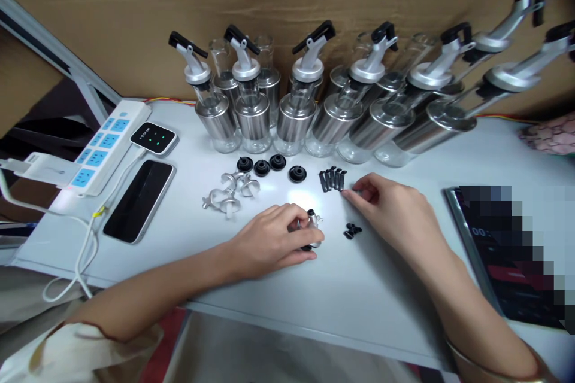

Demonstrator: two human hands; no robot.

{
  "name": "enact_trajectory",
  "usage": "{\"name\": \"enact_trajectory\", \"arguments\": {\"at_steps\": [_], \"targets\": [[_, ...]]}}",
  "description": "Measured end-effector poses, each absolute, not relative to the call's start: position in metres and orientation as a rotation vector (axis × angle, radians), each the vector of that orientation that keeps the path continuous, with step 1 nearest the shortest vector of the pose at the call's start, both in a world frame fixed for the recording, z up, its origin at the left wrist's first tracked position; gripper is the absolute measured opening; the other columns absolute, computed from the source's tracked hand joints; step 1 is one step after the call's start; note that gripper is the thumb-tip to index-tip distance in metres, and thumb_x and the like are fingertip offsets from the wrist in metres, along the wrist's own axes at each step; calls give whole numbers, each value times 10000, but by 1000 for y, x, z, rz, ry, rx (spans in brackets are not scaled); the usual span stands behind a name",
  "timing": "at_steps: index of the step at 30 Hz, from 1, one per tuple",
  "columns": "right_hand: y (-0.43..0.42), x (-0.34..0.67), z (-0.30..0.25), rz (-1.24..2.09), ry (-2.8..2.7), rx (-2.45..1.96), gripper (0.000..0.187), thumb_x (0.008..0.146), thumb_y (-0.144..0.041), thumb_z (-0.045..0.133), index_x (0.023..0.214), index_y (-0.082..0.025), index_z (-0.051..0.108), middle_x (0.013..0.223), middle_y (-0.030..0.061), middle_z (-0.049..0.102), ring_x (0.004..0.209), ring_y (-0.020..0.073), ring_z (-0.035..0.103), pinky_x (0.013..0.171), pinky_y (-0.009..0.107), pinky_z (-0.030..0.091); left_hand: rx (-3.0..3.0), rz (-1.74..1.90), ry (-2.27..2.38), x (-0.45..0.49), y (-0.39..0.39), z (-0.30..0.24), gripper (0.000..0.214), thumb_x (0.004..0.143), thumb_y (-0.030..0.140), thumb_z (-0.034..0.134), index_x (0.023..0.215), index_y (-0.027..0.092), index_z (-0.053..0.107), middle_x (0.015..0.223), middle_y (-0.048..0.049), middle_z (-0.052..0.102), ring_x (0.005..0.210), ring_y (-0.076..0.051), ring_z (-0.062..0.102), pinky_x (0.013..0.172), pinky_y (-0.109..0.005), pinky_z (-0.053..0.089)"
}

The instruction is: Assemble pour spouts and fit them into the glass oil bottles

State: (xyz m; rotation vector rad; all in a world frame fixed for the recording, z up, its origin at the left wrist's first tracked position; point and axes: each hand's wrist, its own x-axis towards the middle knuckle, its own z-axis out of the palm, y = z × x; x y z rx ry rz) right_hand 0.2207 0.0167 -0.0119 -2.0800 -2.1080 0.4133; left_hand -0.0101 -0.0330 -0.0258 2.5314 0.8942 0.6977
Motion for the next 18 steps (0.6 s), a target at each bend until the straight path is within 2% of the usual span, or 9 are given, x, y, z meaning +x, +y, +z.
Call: {"name": "enact_trajectory", "arguments": {"at_steps": [2, 7, 12, 18], "targets": [[18, 222, -13, 459, -2081, -2082, 136, 797, -345, 614, 838, -215, 622, 682, 30, 666, 583, 212, 573, 538, 307, 349, 2548, 705, 882, -10, -33, -27, 133, 936, 294, 541, 1013, 196, 589, 963, -56, 551, 814, -151, 555, 727, -280, 502], [17, 221, -13, 503, -2111, -1878, 210, 846, -318, 567, 1004, -209, 653, 689, 27, 659, 588, 200, 576, 593, 319, 397, 2481, 802, 874, -10, -32, -26, 231, 934, 344, 550, 1083, 173, 508, 966, -70, 600, 824, -165, 587, 723, -295, 517], [13, 220, -13, 440, -2192, -1813, 217, 871, -311, 523, 836, -213, 713, 782, 55, 694, 617, 205, 603, 615, 335, 407, 2397, 831, 907, -11, -32, -24, 205, 940, 345, 536, 1059, 185, 491, 989, -72, 617, 853, -172, 613, 732, -314, 531], [14, 226, -12, 404, -2177, -1944, 122, 801, -293, 603, 706, -217, 617, 724, 42, 673, 605, 211, 583, 584, 335, 380, 2319, 876, 905, -11, -32, -20, 206, 953, 362, 509, 1074, 201, 462, 1008, -81, 584, 908, -187, 624, 723, -316, 555]]}}
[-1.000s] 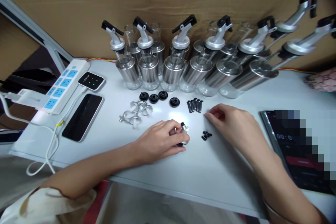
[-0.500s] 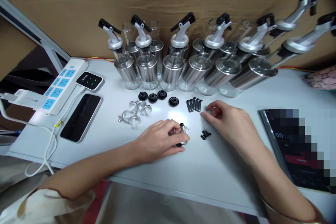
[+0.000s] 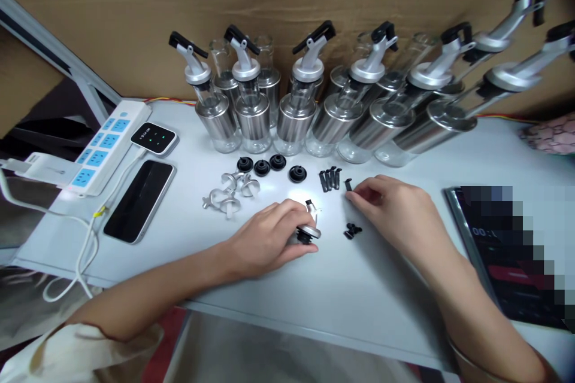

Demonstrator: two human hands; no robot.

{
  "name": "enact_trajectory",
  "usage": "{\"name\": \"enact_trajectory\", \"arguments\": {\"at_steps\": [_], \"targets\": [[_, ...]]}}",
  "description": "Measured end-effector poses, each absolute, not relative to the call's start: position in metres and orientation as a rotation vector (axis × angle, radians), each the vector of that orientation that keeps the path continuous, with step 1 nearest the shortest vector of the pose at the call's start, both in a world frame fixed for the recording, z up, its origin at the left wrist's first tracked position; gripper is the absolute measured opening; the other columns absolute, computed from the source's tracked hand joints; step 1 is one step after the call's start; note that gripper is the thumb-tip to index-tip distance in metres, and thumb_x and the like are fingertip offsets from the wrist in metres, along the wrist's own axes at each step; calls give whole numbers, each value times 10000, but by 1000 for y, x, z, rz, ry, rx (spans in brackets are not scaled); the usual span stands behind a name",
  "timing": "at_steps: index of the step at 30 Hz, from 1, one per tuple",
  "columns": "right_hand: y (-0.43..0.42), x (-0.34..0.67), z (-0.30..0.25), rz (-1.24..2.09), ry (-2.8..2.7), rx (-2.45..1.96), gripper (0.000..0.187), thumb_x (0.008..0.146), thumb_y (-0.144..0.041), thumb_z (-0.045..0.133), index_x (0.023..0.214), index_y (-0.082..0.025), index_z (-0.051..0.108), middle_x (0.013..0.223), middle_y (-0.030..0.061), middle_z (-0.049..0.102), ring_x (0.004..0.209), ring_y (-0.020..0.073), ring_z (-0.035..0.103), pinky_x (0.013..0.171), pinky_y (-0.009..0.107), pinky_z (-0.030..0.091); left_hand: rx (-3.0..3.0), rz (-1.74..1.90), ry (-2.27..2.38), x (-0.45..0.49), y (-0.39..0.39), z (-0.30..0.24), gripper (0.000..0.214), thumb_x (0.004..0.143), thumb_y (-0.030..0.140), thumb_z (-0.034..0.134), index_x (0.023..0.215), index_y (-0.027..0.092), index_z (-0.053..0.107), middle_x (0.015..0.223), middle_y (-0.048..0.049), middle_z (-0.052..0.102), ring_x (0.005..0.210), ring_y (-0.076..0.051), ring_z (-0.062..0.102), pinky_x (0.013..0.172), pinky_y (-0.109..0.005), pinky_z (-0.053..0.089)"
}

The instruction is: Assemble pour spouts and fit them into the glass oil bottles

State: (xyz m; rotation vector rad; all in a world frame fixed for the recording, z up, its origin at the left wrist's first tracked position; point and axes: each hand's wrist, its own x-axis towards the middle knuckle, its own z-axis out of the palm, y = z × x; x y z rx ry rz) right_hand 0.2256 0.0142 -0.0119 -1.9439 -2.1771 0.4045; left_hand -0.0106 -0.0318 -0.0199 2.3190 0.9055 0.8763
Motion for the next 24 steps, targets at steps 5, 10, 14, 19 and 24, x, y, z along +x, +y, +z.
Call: {"name": "enact_trajectory", "arguments": {"at_steps": [5, 10, 14, 19, 24], "targets": [[15, 228, -9, 401, -2100, -2146, 112, 774, -332, 628, 789, -223, 613, 775, 69, 699, 662, 269, 604, 582, 353, 380, 2337, 925, 929, -10, -31, -17, 163, 964, 294, 477, 1082, 206, 407, 992, -86, 566, 918, -199, 609, 694, -312, 553], [15, 229, -5, 398, -2121, -2176, 121, 800, -307, 592, 708, -229, 587, 711, 74, 688, 631, 271, 599, 574, 361, 372, 2370, 949, 990, -11, -31, -23, 154, 957, 269, 462, 1073, 192, 397, 988, -100, 546, 897, -211, 585, 688, -334, 541], [10, 224, 1, 535, -2035, -1881, 96, 804, -285, 611, 734, -225, 585, 691, 35, 673, 554, 195, 564, 589, 345, 407, 2341, 916, 960, -13, -29, -30, 187, 948, 303, 487, 1088, 199, 419, 1013, -96, 552, 882, -206, 586, 723, -350, 533], [-5, 205, 4, 794, -1855, -1392, 112, 838, -276, 629, 751, -223, 581, 795, 26, 684, 669, 166, 610, 581, 285, 448, 2345, 910, 865, -13, -26, -30, 328, 936, 390, 539, 1180, 194, 441, 1035, -90, 588, 889, -194, 592, 760, -329, 520], [-14, 191, 2, 1042, -1653, -1235, 138, 822, -237, 666, 722, -215, 574, 740, 1, 654, 667, 133, 600, 612, 258, 475, 2474, 976, 841, -13, -25, -29, 242, 938, 385, 540, 1077, 187, 532, 980, -58, 587, 934, -179, 578, 827, -305, 467]]}}
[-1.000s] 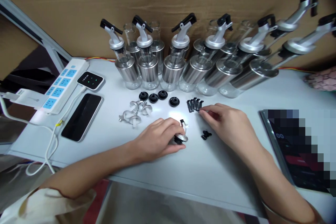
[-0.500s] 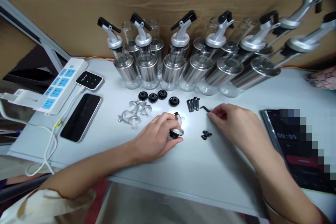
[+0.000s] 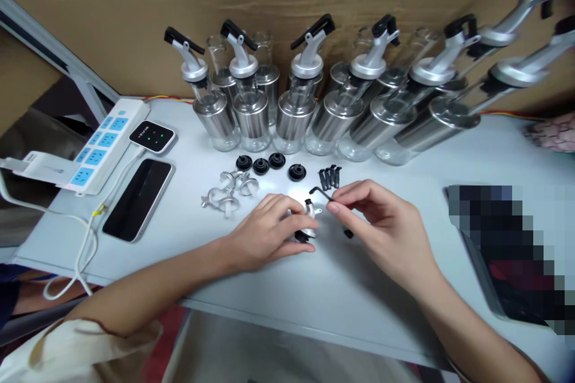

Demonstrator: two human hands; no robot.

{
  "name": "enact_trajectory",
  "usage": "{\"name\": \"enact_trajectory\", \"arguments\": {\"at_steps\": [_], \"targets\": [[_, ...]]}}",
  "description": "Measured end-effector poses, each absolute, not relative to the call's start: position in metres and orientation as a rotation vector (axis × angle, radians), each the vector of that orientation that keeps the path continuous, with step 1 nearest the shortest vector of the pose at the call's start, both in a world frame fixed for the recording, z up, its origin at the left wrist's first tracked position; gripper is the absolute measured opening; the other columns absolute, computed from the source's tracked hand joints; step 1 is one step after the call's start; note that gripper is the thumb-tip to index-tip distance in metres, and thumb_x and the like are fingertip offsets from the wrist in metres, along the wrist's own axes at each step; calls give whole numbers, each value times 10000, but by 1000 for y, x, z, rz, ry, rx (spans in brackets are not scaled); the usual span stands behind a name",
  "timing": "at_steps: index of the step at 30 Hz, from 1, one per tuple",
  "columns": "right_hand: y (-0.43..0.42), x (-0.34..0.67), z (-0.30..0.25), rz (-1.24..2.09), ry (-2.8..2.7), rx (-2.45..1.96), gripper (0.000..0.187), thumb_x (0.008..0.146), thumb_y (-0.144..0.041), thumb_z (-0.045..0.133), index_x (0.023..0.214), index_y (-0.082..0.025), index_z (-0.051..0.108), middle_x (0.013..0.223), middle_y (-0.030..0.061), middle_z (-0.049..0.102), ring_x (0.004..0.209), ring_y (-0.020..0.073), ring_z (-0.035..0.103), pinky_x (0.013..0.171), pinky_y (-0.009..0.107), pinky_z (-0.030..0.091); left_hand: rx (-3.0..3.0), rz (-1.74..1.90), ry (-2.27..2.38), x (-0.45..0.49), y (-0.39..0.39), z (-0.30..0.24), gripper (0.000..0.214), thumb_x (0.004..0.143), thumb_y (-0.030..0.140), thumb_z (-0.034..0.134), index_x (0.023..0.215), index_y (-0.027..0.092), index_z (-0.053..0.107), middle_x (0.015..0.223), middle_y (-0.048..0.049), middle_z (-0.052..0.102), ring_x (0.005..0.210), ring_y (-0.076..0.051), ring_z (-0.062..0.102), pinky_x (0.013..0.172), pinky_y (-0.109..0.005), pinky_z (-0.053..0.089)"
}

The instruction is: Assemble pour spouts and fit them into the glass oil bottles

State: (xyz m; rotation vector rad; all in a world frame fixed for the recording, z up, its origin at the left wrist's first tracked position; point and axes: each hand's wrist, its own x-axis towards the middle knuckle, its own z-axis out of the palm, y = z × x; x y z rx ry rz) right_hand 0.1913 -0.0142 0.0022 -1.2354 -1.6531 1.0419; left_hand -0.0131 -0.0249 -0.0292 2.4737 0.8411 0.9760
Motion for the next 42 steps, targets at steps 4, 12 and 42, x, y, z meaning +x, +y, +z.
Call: {"name": "enact_trajectory", "arguments": {"at_steps": [4, 12, 42], "targets": [[-15, 189, 2, 1157, -1640, -1226, 137, 818, -244, 667, 714, -215, 584, 717, -3, 651, 663, 134, 599, 614, 260, 472, 2532, 1030, 865, -14, -23, -29, 268, 942, 432, 511, 1043, 186, 545, 932, -39, 573, 880, -166, 557, 854, -315, 424], [-17, 189, 1, 1081, -1664, -1278, 133, 839, -242, 648, 729, -217, 578, 743, 0, 646, 691, 137, 592, 638, 265, 463, 2530, 1041, 873, -13, -23, -31, 265, 944, 434, 508, 1063, 199, 535, 949, -38, 577, 867, -168, 546, 866, -322, 411], [-15, 184, 11, 1325, -1555, -1310, 128, 745, -313, 687, 720, -202, 630, 687, 24, 680, 649, 165, 630, 633, 289, 515, 2290, 1098, 742, -10, -25, -32, 269, 962, 277, 496, 1193, 214, 374, 1367, -218, 407, 833, -149, 605, 731, -363, 574]]}}
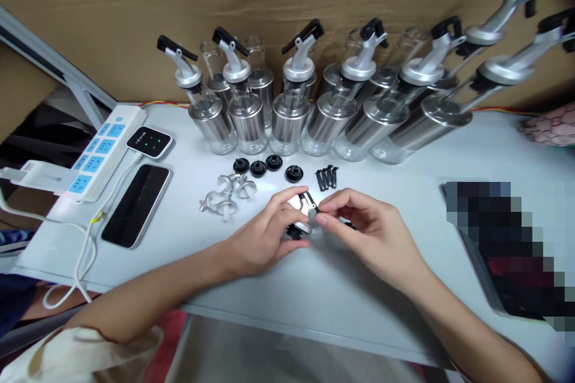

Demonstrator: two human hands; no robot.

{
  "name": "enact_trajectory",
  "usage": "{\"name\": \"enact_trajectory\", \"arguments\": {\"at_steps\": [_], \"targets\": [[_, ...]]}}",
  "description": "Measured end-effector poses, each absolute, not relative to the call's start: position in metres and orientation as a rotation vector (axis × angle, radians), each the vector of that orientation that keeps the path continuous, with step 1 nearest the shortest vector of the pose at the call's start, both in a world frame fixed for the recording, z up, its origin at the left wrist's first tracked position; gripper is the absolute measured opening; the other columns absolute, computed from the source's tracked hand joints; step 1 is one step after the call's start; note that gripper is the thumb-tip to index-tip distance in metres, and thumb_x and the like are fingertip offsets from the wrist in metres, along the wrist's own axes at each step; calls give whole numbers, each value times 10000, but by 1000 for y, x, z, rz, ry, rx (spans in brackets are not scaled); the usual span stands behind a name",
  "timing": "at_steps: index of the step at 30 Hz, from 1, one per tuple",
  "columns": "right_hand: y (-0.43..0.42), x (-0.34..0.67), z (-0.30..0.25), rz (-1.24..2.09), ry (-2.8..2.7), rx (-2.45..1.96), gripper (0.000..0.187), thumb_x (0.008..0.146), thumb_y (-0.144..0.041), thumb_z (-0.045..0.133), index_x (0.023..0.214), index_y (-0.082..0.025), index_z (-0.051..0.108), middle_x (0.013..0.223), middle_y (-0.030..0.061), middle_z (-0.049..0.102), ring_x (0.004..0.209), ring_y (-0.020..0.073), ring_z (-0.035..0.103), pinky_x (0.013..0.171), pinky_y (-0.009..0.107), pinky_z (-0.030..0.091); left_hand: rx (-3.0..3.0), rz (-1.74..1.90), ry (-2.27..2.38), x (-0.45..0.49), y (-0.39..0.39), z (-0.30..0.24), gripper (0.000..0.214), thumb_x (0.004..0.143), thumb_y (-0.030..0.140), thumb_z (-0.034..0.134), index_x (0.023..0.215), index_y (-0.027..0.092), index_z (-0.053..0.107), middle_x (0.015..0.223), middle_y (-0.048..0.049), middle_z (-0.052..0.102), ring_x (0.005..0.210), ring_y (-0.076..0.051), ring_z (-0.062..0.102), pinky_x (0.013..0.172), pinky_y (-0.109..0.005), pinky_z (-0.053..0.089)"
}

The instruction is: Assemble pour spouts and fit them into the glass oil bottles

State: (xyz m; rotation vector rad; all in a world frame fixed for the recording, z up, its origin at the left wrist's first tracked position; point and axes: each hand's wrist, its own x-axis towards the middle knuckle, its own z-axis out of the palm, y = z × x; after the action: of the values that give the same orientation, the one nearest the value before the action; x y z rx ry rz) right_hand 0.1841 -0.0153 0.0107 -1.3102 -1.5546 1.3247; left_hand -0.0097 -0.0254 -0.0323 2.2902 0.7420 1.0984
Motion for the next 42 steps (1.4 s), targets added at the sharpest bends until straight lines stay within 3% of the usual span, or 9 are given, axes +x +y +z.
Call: {"name": "enact_trajectory", "arguments": {"at_steps": [16, 42], "targets": [[-16, 181, 12, 1666, -1265, -1268, 185, 639, -289, 777, 613, -181, 629, 646, 10, 666, 556, 104, 584, 557, 243, 489, 2359, 1060, 757, -9, -28, -34, 220, 942, 139, 448, 1112, 209, 327, 1322, -208, 397, 765, -131, 565, 671, -338, 540], [-16, 181, 19, 1821, -1187, -1202, 304, 586, -343, 860, 581, -174, 607, 576, -12, 642, 474, 88, 570, 514, 229, 480, 2281, 1083, 728, -10, -29, -30, 101, 948, 221, 462, 1013, 217, 384, 1305, -190, 424, 740, -141, 561, 651, -343, 537]]}}
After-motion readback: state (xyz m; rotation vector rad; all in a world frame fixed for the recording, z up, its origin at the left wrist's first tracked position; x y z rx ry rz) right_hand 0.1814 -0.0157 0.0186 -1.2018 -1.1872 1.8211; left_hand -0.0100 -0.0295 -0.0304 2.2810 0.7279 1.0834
